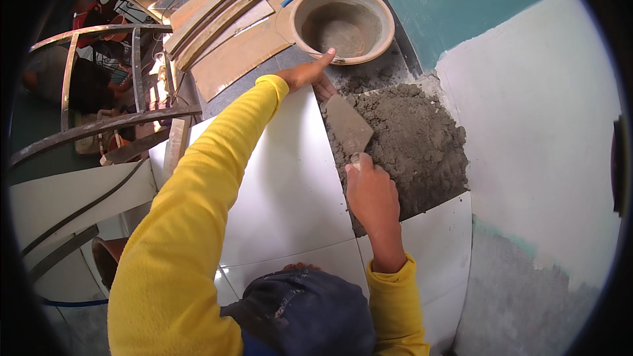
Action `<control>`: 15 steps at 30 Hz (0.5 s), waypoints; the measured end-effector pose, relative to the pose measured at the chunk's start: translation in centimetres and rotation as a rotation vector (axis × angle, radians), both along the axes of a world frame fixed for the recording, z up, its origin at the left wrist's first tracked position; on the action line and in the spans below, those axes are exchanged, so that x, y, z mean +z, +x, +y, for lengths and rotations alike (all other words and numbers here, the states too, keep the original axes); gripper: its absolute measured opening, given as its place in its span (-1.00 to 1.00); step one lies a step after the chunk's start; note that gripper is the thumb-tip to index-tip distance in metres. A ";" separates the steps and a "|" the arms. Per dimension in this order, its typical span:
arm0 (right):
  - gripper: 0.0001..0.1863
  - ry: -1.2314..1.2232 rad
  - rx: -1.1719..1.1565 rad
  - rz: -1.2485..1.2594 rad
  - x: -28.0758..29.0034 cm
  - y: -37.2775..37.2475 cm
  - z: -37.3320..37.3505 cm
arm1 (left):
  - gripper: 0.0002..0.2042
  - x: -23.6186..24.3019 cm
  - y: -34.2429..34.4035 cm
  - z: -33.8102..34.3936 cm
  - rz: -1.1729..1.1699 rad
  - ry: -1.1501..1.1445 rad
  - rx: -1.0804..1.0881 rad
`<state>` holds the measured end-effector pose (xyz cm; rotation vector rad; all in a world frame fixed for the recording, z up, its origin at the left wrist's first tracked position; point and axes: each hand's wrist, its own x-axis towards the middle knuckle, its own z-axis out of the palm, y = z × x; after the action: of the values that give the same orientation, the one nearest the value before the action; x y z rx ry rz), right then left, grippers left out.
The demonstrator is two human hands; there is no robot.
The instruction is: The person sweeps a tiled floor with a broom, then uses a trowel to spread cement into a gap between tiles. The person pours additional cement from a bucket onto the floor and continues to spread it with the trowel.
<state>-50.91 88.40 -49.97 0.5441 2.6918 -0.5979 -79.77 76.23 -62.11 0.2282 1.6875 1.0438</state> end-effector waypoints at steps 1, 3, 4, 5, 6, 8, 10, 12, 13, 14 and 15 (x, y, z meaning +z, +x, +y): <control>-0.61 0.009 -0.042 0.042 0.4 0.3 0.1 | 0.26 -0.1 0.2 0.1 -0.019 0.014 -0.010; -0.60 -0.005 -0.040 0.066 -0.1 0.4 0.0 | 0.25 -0.3 0.4 -0.1 -0.011 -0.001 -0.040; -0.60 -0.006 0.005 -0.020 -0.5 0.4 0.2 | 0.26 0.6 0.5 0.4 -0.025 -0.038 -0.045; -0.59 -0.008 0.048 -0.107 -0.8 0.4 0.4 | 0.26 1.2 0.6 0.9 -0.039 -0.076 -0.051; -0.58 -0.004 0.065 -0.124 -0.8 0.8 0.4 | 0.25 0.9 0.4 0.9 -0.021 -0.040 -0.091; -0.61 -0.033 -0.024 0.022 -0.4 1.3 0.9 | 0.24 1.0 0.3 0.3 0.021 -0.082 -0.125; -0.62 -0.023 -0.144 0.213 -0.8 1.5 1.8 | 0.21 1.2 0.5 0.9 0.007 -0.135 -0.117; -0.60 -0.047 -0.083 0.046 -1.7 2.2 1.8 | 0.21 1.6 1.2 1.6 0.016 -0.141 -0.180; -0.58 -0.064 -0.045 -0.026 -1.4 1.8 1.5 | 0.20 2.2 0.9 1.5 0.033 -0.149 -0.203; -0.57 -0.033 -0.025 -0.076 -0.2 1.5 1.3 | 0.19 1.2 0.4 1.2 0.048 -0.133 -0.234; -0.57 -0.014 -0.060 0.006 0.1 1.5 1.3 | 0.19 1.1 -0.2 1.0 0.078 -0.148 -0.261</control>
<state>-49.46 89.67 -49.90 0.6228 2.6835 -0.6345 -79.96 77.24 -61.00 0.3860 1.7424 0.7220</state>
